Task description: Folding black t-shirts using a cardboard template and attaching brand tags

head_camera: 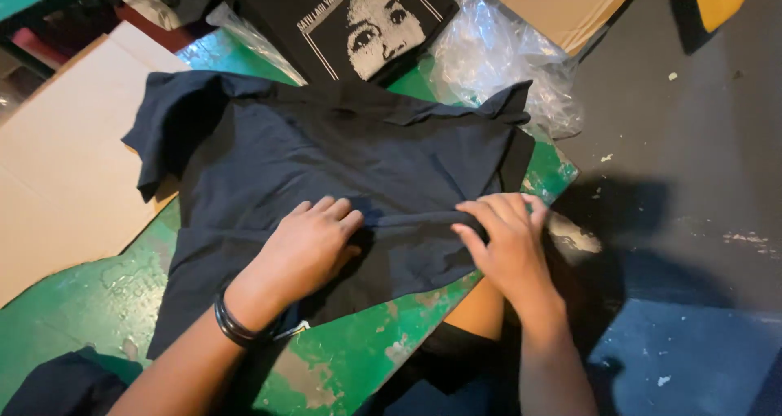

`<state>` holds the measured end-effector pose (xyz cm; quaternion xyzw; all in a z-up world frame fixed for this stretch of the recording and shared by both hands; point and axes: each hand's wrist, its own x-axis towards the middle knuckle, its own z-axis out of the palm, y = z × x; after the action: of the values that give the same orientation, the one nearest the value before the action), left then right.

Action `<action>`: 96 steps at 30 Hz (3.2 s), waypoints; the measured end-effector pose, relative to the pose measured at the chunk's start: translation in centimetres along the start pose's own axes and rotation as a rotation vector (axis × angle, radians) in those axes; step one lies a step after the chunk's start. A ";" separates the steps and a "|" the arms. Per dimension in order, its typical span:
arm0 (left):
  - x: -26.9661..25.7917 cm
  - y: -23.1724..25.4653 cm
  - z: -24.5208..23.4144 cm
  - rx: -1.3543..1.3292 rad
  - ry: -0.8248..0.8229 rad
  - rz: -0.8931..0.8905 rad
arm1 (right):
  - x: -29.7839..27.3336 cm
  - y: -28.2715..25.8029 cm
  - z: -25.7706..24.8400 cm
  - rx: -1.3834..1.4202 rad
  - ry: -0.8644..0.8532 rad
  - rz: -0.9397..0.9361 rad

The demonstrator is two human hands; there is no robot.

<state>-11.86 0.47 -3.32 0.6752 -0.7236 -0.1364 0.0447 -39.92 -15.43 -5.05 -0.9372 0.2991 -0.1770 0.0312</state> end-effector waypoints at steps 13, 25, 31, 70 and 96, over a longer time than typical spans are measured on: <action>-4.6 2.2 -2.8 -0.222 -0.331 -0.298 | -2.1 5.0 -2.8 -0.120 -0.112 -0.146; -3.9 2.9 -7.8 -0.276 -0.681 -0.046 | -6.2 9.3 -4.9 -0.083 -0.438 0.592; 0.5 0.2 -8.9 -0.154 -0.280 -0.231 | -4.6 8.3 -7.6 0.202 -0.539 0.687; 5.8 -1.9 0.9 0.089 0.705 0.145 | 10.2 5.0 5.9 -0.203 0.215 0.018; 7.7 -6.8 0.4 0.033 0.494 -0.248 | 9.5 -0.6 5.6 0.009 0.156 0.069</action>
<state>-6.02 -7.42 -6.40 0.7721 -0.6047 0.0397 0.1916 -30.39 -20.65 -7.19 -0.9096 0.3318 -0.2494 0.0180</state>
